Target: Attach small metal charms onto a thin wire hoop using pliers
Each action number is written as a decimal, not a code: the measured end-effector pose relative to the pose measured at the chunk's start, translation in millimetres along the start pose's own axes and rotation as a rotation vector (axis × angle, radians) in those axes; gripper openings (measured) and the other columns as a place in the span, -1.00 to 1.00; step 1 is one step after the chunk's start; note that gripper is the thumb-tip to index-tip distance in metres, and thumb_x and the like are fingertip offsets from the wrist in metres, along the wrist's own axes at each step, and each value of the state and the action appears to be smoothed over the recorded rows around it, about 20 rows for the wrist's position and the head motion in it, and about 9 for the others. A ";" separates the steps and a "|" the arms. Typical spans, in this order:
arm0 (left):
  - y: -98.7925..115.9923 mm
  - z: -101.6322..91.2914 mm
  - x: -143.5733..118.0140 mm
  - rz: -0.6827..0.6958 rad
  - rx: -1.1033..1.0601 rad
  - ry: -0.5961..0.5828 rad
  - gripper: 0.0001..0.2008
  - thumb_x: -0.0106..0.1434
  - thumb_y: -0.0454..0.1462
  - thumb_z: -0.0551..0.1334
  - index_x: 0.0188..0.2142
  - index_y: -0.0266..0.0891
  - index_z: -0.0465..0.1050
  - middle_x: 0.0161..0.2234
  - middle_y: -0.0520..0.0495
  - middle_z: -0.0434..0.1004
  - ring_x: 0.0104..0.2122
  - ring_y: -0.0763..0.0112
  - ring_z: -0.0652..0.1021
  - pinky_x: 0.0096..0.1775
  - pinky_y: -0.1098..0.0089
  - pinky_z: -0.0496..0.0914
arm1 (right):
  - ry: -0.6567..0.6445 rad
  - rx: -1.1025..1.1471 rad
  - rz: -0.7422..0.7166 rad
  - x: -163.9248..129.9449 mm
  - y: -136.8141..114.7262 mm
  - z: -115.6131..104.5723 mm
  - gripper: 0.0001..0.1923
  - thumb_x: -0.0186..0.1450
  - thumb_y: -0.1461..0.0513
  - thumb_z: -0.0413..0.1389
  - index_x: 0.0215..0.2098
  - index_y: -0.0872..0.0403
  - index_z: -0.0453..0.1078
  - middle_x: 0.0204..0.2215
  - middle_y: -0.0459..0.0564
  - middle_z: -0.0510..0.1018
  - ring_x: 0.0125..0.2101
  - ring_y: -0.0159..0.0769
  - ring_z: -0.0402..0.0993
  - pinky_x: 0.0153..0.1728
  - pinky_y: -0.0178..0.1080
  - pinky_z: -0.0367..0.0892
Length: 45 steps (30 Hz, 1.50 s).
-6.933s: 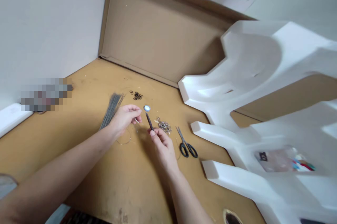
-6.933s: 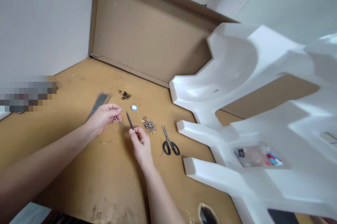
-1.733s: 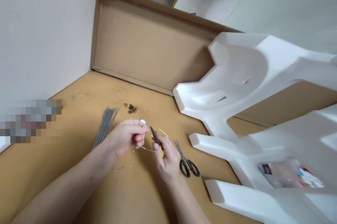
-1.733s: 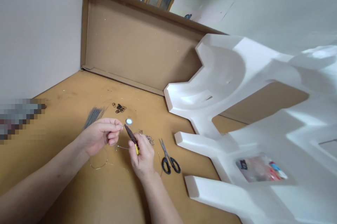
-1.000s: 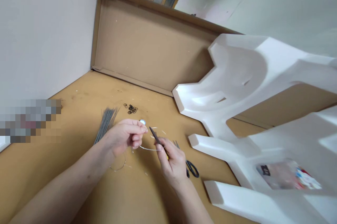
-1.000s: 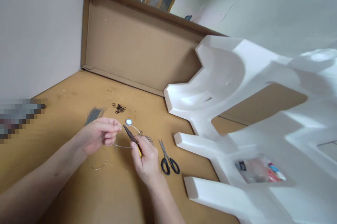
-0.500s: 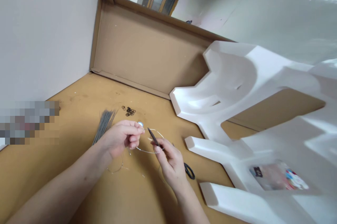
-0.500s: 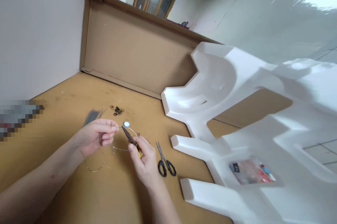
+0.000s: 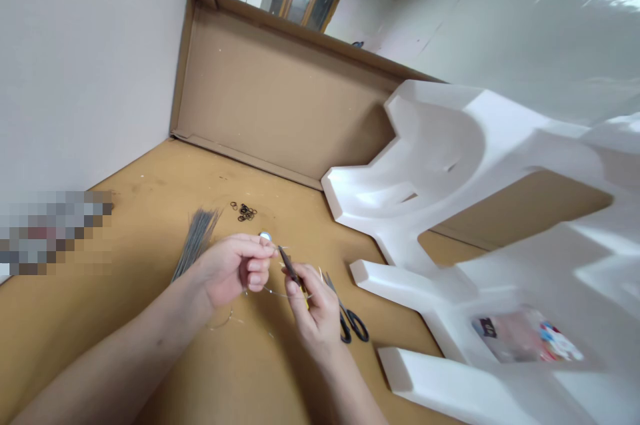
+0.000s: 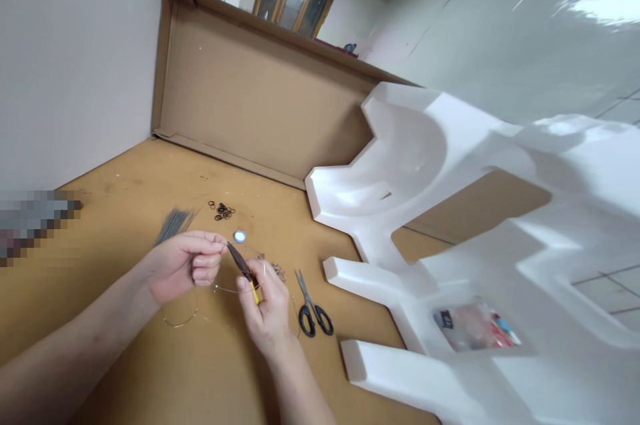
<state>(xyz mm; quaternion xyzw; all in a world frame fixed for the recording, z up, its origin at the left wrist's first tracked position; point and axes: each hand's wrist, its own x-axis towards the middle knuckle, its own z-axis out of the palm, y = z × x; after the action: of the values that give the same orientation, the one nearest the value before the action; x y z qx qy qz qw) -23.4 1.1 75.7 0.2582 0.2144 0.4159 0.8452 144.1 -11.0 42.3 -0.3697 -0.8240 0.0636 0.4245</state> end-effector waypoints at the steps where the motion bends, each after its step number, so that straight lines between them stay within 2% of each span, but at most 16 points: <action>1: -0.2 -0.1 0.1 -0.004 -0.003 -0.006 -0.91 -0.04 -0.42 0.15 -0.58 -0.31 0.21 -0.78 0.18 0.04 -0.78 0.68 0.16 -0.65 0.56 -0.03 | 0.005 0.001 -0.006 -0.5 0.5 0.3 -0.88 0.21 0.33 -0.07 -0.29 0.09 0.24 -0.51 -0.06 0.36 -0.50 -0.38 0.31 -0.49 -0.33 0.25; 7: -1.3 -0.9 0.1 -0.007 -0.005 -0.040 -0.93 -0.04 -0.41 0.14 -0.58 -0.31 0.23 -0.78 0.18 0.05 -0.78 0.68 0.15 -0.66 0.54 -0.01 | 0.017 -0.030 -0.016 -1.0 1.0 0.8 -0.88 0.21 0.34 -0.07 -0.30 0.10 0.25 -0.52 -0.05 0.37 -0.52 -0.38 0.33 -0.51 -0.34 0.26; 13: -1.7 -1.1 -0.2 0.048 0.111 0.045 -0.92 0.01 -0.31 0.15 -0.53 -0.31 0.30 -0.77 0.13 0.18 -0.74 0.59 0.29 -0.62 0.50 0.10 | 0.053 -0.039 -0.023 1.1 0.4 2.3 -0.89 0.20 0.34 -0.06 -0.32 0.10 0.27 -0.52 -0.04 0.39 -0.52 -0.37 0.35 -0.50 -0.35 0.28; 17: -3.1 -1.1 1.0 0.101 0.224 0.091 -0.85 -0.01 -0.28 0.20 -0.59 -0.30 0.26 -0.73 0.08 0.28 -0.69 0.56 0.36 -0.58 0.49 0.15 | 0.049 -0.041 -0.009 1.6 1.0 3.2 -0.88 0.19 0.34 -0.06 -0.33 0.09 0.28 -0.53 -0.04 0.40 -0.53 -0.37 0.36 -0.51 -0.35 0.28; 26: -5.0 -1.9 2.7 0.204 0.360 0.140 -0.87 0.00 -0.27 0.21 -0.56 -0.29 0.30 -0.63 0.05 0.38 -0.56 0.57 0.40 -0.42 0.46 0.23 | 0.042 -0.059 0.018 0.6 2.0 3.7 -0.89 0.20 0.32 -0.07 -0.35 0.08 0.28 -0.55 -0.06 0.39 -0.54 -0.39 0.34 -0.52 -0.35 0.27; 31: -4.0 0.8 2.1 0.246 0.434 0.204 -0.88 -0.01 -0.27 0.20 -0.57 -0.29 0.31 -0.66 0.07 0.35 -0.59 0.56 0.37 -0.42 0.44 0.22 | 0.034 -0.086 0.032 0.9 2.4 4.9 -0.90 0.21 0.31 -0.07 -0.36 0.09 0.27 -0.56 -0.06 0.38 -0.56 -0.40 0.32 -0.53 -0.36 0.24; 37: -4.4 0.9 2.9 0.362 0.529 0.292 -0.90 -0.02 -0.29 0.16 -0.59 -0.28 0.31 -0.70 0.08 0.32 -0.62 0.55 0.34 -0.44 0.43 0.21 | -0.002 -0.108 0.052 2.4 0.6 5.0 -0.90 0.21 0.29 -0.07 -0.35 0.10 0.27 -0.56 -0.07 0.36 -0.54 -0.38 0.30 -0.53 -0.34 0.23; 45: -3.8 1.2 2.0 0.333 0.503 0.269 -0.87 -0.02 -0.28 0.14 -0.63 -0.27 0.27 -0.72 0.10 0.26 -0.64 0.57 0.28 -0.48 0.46 0.17 | -0.018 -0.074 0.053 3.4 -0.5 3.9 -0.90 0.23 0.29 -0.08 -0.32 0.09 0.25 -0.53 -0.06 0.34 -0.52 -0.38 0.29 -0.51 -0.32 0.24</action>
<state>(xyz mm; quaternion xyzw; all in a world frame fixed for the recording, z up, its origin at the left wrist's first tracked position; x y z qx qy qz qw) -19.4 0.4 74.0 0.4331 0.3751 0.5128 0.6393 139.7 -8.4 42.3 -0.4063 -0.8194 0.0476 0.4014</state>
